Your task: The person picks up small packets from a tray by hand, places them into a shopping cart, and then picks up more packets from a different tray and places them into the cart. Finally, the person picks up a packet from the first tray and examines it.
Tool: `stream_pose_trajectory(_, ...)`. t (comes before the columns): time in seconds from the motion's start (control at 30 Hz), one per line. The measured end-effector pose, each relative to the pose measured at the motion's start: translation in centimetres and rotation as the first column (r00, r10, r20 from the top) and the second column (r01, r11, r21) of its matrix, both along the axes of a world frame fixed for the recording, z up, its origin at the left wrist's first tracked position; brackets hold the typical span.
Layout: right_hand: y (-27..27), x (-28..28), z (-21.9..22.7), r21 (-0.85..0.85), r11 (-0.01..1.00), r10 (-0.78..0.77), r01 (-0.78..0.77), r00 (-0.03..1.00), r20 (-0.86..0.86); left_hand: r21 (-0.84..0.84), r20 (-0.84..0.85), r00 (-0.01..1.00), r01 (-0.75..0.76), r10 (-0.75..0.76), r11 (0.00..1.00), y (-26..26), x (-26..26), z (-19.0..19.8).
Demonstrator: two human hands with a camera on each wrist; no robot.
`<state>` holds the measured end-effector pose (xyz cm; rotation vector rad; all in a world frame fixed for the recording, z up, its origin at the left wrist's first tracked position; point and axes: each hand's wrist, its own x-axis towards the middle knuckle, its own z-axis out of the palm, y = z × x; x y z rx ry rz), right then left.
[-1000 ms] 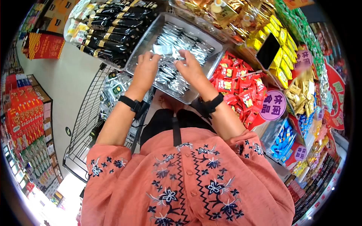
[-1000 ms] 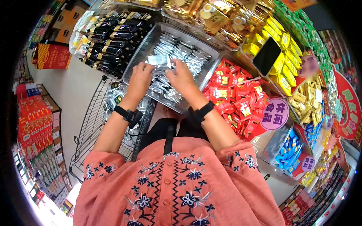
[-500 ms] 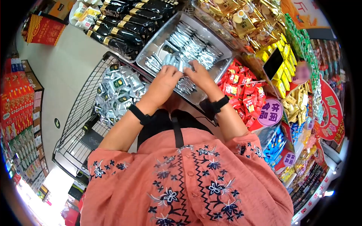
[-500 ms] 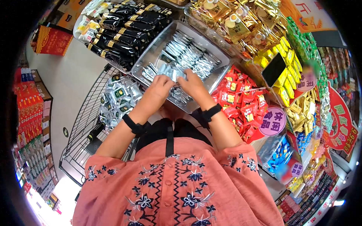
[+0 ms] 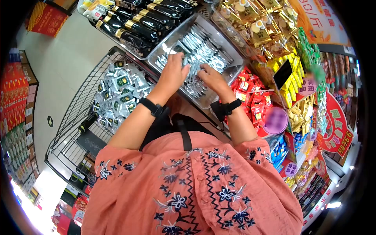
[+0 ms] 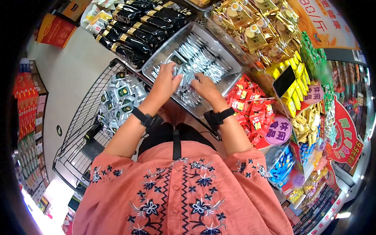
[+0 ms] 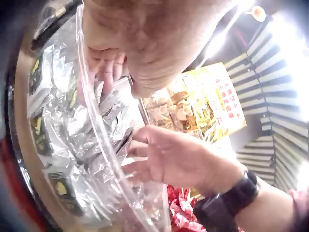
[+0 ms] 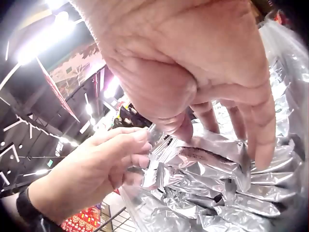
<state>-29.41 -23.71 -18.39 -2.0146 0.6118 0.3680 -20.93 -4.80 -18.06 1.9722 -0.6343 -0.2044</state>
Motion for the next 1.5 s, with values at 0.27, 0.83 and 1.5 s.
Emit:
stream_pose_trajectory(0.27, 0.9, -1.2, -0.4, 0.081, 0.993, -0.088, 0.086, 0.996, 0.018, 0.315, 0.191, 0.979, 0.008, -0.072, 0.949, -0.7, 1.8, -0.9)
stream_pose_trajectory(0.83, 1.8, -2.7, 0.0, 0.392, 0.849, -0.325, 0.354, 0.935, -0.140, 0.451, -0.187, 0.949, 0.311, -0.252, 0.837, -1.1, 0.4, 2.0)
stream_pose_trajectory(1.5, 4.7, -3.0, 9.3, 0.735, 0.627, -0.506, 0.257, 0.852, 0.135, -0.204, 0.145, 0.985, 0.127, -0.099, 0.971, 4.7, -0.4, 5.3)
